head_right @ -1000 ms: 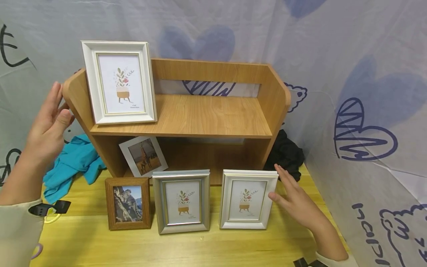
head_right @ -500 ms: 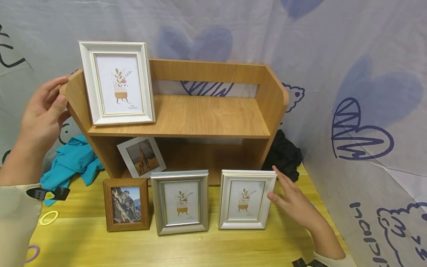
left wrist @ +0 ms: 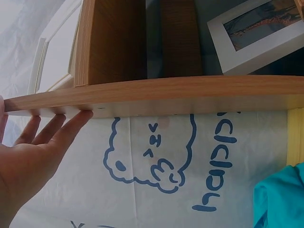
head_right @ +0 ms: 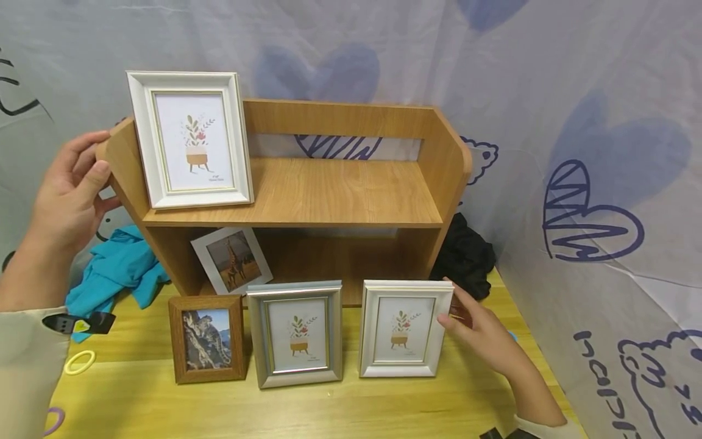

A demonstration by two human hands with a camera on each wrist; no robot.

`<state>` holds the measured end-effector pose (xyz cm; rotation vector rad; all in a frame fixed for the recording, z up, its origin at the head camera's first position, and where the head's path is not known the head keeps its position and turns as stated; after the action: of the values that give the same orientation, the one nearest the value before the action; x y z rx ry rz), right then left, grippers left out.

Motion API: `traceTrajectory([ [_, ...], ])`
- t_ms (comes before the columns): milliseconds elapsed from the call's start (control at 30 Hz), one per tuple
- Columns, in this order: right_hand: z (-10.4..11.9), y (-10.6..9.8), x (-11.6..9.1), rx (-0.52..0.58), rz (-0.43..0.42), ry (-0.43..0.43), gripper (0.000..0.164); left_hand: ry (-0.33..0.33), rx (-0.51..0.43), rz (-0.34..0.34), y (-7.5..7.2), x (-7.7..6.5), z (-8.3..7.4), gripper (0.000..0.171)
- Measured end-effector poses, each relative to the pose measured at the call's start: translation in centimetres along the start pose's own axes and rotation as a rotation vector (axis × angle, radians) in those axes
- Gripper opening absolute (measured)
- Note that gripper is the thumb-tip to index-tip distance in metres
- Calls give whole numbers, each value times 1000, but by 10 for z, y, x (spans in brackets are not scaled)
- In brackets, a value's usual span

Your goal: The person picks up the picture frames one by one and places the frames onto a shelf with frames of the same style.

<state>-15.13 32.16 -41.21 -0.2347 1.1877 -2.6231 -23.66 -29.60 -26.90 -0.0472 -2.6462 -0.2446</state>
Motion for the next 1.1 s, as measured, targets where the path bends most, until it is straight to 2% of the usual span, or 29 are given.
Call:
traceTrajectory([
  [200,-10,6,5,212,10,79,66,-5,61,-14,-1,-1,-1,49],
  [333,-16,11,6,358,26,83,65,-7,45,-15,-1,0,-1,49],
  [467,-22,15,7,457,33,57,61,-7,16,-11,-1,0,0,49],
  [633,-28,17,8,522,46,21,53,-7,2,-2,-1,0,1,49],
  [767,-29,17,9,527,54,25,52,-8,4,-1,-1,0,1,49],
  [900,-31,18,9,519,61,51,54,-7,3,-2,-2,0,2,50],
  [1100,-38,25,5,543,126,54,64,-11,3,10,-3,0,1,50],
])
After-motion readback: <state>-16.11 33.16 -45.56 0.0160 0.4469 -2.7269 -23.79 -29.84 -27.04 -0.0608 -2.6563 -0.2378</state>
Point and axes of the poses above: each hand's wrist, its own x-axis towards the middle knuckle, its own y-axis out of the palm, z = x × y, the point moved 1 cm from there along x, towards the middle knuckle, and after that the axes turned 10 degrees about -x, right-handed, at the moved point
